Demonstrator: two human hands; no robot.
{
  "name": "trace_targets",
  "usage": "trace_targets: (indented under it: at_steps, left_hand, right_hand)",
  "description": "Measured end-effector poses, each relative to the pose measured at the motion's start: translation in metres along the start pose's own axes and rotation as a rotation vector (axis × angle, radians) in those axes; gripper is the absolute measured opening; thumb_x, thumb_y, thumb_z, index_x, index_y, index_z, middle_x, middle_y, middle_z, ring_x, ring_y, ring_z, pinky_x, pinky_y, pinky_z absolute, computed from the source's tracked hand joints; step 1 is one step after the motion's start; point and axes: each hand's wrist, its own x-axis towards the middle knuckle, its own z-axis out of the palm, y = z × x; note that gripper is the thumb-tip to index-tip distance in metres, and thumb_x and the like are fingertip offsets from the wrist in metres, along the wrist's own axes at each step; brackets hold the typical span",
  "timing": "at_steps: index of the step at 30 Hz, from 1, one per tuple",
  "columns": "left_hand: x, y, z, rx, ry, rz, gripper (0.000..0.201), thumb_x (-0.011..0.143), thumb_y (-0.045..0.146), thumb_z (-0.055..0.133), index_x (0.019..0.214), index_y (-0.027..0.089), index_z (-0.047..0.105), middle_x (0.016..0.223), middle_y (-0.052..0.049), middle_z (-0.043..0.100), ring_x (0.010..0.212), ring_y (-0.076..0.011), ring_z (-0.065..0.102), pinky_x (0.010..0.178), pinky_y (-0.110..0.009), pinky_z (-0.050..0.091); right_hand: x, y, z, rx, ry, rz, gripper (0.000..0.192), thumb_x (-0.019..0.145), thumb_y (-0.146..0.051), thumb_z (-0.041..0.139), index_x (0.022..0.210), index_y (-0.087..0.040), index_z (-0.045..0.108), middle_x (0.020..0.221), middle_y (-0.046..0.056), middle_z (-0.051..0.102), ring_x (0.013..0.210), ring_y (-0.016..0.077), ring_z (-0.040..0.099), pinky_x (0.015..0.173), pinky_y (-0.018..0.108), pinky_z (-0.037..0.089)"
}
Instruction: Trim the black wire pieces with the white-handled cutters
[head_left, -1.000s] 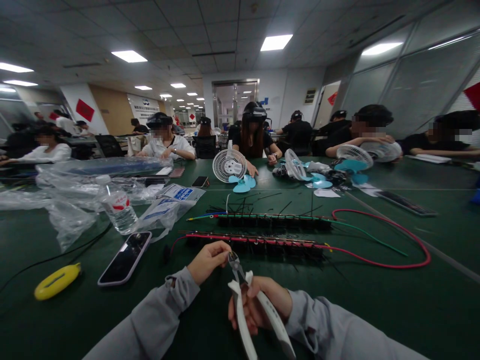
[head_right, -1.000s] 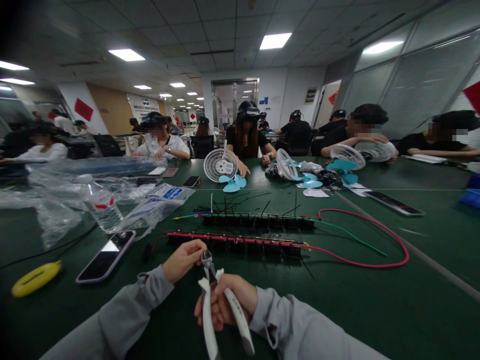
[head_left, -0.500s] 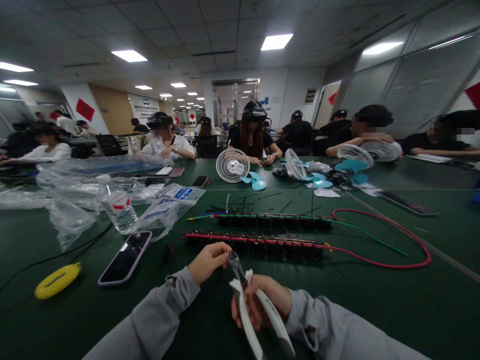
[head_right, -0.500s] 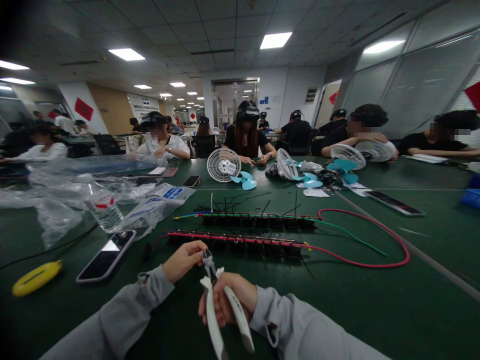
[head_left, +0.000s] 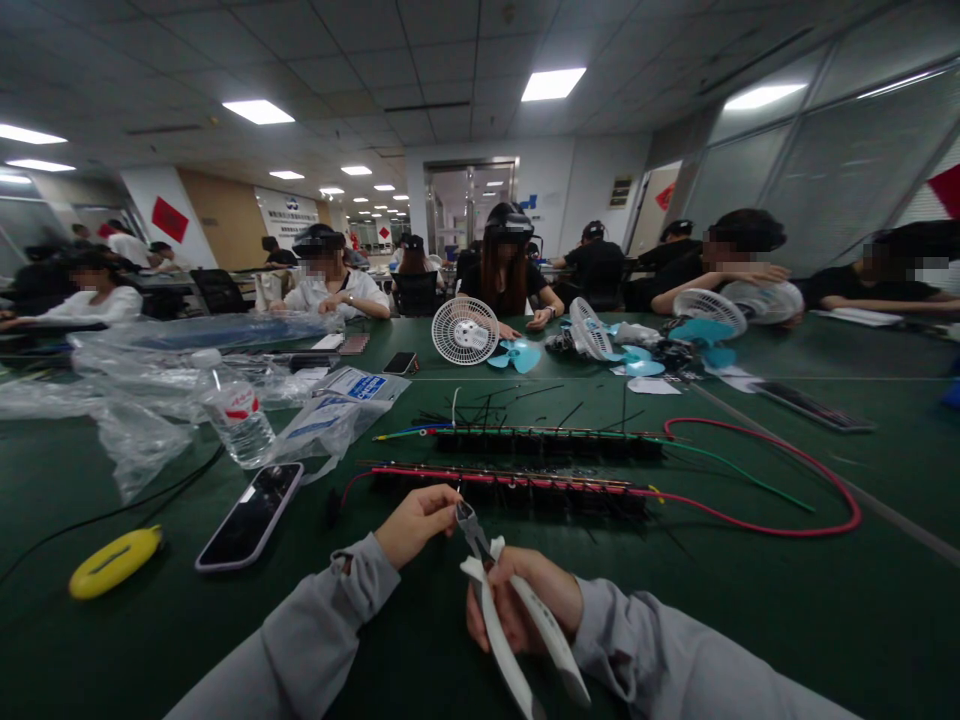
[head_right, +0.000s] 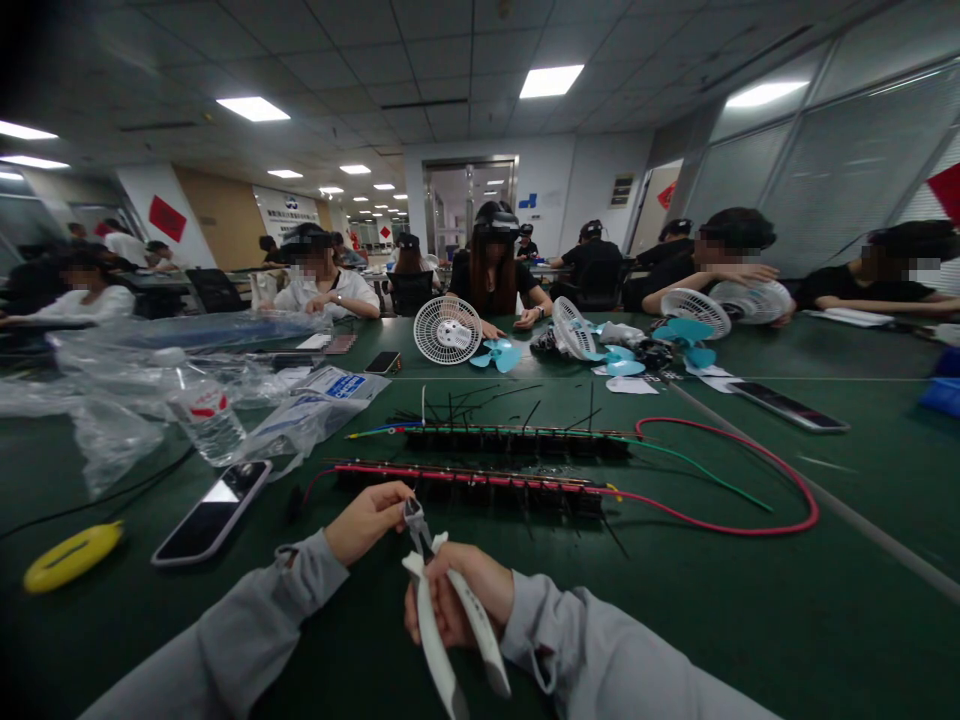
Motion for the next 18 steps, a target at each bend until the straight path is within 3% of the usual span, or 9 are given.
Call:
trace_targets:
  at_steps: [3, 8, 10, 13, 18]
  left_hand:
    - [0.000, 0.001, 0.001, 0.005, -0.002, -0.001, 0.032, 0.070, 0.042, 0.069, 0.079, 0.012, 0.061, 0.066, 0.000, 0.058, 0.056, -0.0087, 0.048, 0.054, -0.021, 0.038]
    - [0.000, 0.003, 0.001, 0.018, 0.020, 0.002, 0.033, 0.070, 0.042, 0.069, 0.081, 0.012, 0.062, 0.067, -0.001, 0.060, 0.056, -0.0087, 0.048, 0.053, -0.021, 0.038]
    - [0.000, 0.004, 0.001, 0.026, 0.032, 0.004, 0.034, 0.070, 0.043, 0.069, 0.081, 0.012, 0.063, 0.068, -0.002, 0.060, 0.055, -0.0087, 0.048, 0.052, -0.021, 0.037]
    - [0.000, 0.005, 0.000, 0.042, 0.039, 0.006, 0.032, 0.070, 0.041, 0.069, 0.080, 0.011, 0.064, 0.067, -0.002, 0.061, 0.056, -0.0089, 0.048, 0.051, -0.021, 0.037]
    - [0.000, 0.005, -0.001, 0.053, 0.048, 0.012, 0.030, 0.070, 0.039, 0.069, 0.081, 0.012, 0.065, 0.067, -0.001, 0.061, 0.055, -0.0088, 0.048, 0.051, -0.021, 0.037]
  right_hand:
    - [0.002, 0.002, 0.004, 0.013, -0.009, -0.076, 0.042, 0.062, -0.040, 0.039, 0.065, -0.004, 0.060, 0.063, 0.011, 0.058, 0.056, 0.0126, 0.054, 0.058, 0.024, 0.038]
    - [0.001, 0.004, 0.009, 0.071, -0.121, -0.103, 0.038, 0.065, -0.042, 0.039, 0.069, -0.008, 0.056, 0.090, 0.018, 0.062, 0.085, 0.0246, 0.060, 0.083, 0.039, 0.038]
    - [0.001, 0.006, 0.006, 0.068, -0.149, -0.054, 0.036, 0.067, -0.043, 0.039, 0.072, -0.011, 0.054, 0.080, 0.015, 0.063, 0.079, 0.0267, 0.062, 0.077, 0.043, 0.041]
    - [0.001, 0.007, -0.001, 0.038, -0.143, -0.056, 0.032, 0.069, -0.042, 0.039, 0.074, -0.013, 0.050, 0.060, 0.007, 0.057, 0.058, 0.0202, 0.059, 0.060, 0.037, 0.045]
    - [0.001, 0.005, -0.001, -0.004, -0.060, -0.046, 0.026, 0.068, -0.039, 0.038, 0.071, -0.014, 0.048, 0.051, 0.002, 0.049, 0.047, 0.0164, 0.053, 0.048, 0.032, 0.044]
